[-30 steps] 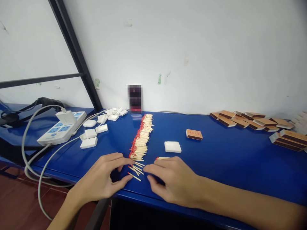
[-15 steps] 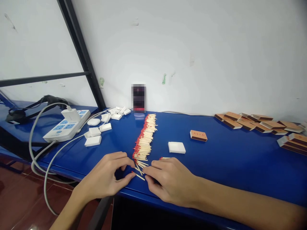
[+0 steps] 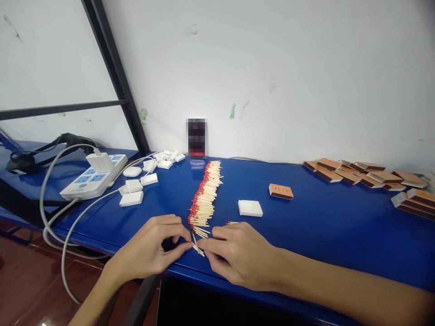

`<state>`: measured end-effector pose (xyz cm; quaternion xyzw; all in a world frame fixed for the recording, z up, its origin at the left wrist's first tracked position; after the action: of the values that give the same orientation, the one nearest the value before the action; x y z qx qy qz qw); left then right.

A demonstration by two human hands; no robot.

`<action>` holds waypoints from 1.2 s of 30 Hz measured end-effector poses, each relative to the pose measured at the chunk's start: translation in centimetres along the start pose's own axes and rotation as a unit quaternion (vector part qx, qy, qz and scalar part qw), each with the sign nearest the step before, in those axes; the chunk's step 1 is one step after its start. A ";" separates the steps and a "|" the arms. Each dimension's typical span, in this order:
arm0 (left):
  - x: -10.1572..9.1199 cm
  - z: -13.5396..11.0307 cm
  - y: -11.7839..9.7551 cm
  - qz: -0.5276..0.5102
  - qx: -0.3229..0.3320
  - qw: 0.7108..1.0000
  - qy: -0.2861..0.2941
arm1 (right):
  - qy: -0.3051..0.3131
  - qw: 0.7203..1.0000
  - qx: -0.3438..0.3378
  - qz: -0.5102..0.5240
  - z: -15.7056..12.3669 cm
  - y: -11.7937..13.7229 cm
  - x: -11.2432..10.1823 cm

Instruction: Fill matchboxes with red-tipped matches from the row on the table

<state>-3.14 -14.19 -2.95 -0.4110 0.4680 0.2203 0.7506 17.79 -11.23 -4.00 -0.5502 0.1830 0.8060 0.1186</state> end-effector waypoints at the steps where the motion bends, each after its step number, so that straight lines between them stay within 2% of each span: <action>1: 0.0 0.0 0.0 -0.002 0.000 1.000 0.002 | -0.001 1.000 -0.004 -0.001 0.0 0.1 -0.1; 10: -0.2 0.5 -1.1 -0.006 -0.007 0.999 0.040 | 0.006 1.000 -0.020 -0.006 -0.3 0.2 -0.7; 17: 0.8 2.1 -3.1 -0.021 0.028 0.997 0.063 | -0.008 0.999 -0.039 -0.022 -2.7 -0.9 -2.0; 23: 2.0 4.1 -4.7 0.045 0.079 0.996 0.024 | -0.021 0.999 -0.026 -0.014 -4.4 -2.2 -2.7; 28: 3.2 5.3 -5.0 0.070 0.094 0.993 0.000 | -0.046 0.997 0.024 0.054 -4.5 -2.8 -2.4; 31: 2.9 4.6 -4.3 0.060 0.087 0.994 -0.041 | -0.050 0.993 0.055 0.087 -4.5 -3.1 -2.4; 36: 1.6 2.3 -2.6 0.064 0.058 0.992 -0.097 | -0.049 0.989 0.110 0.082 -4.6 -3.8 -2.5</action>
<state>0.61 -13.85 -2.77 -0.3124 0.4307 0.2793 0.7993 24.09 -9.75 -3.78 -0.4765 0.3089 0.8142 0.1211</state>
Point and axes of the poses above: each hand's wrist, its own z-axis towards the middle knuckle, its own x-axis out of the palm, y = z × x, the point moved 2 cm from there along z, towards the middle knuckle, and after that the axes turned 2 degrees about x, right-handed, at the moved point
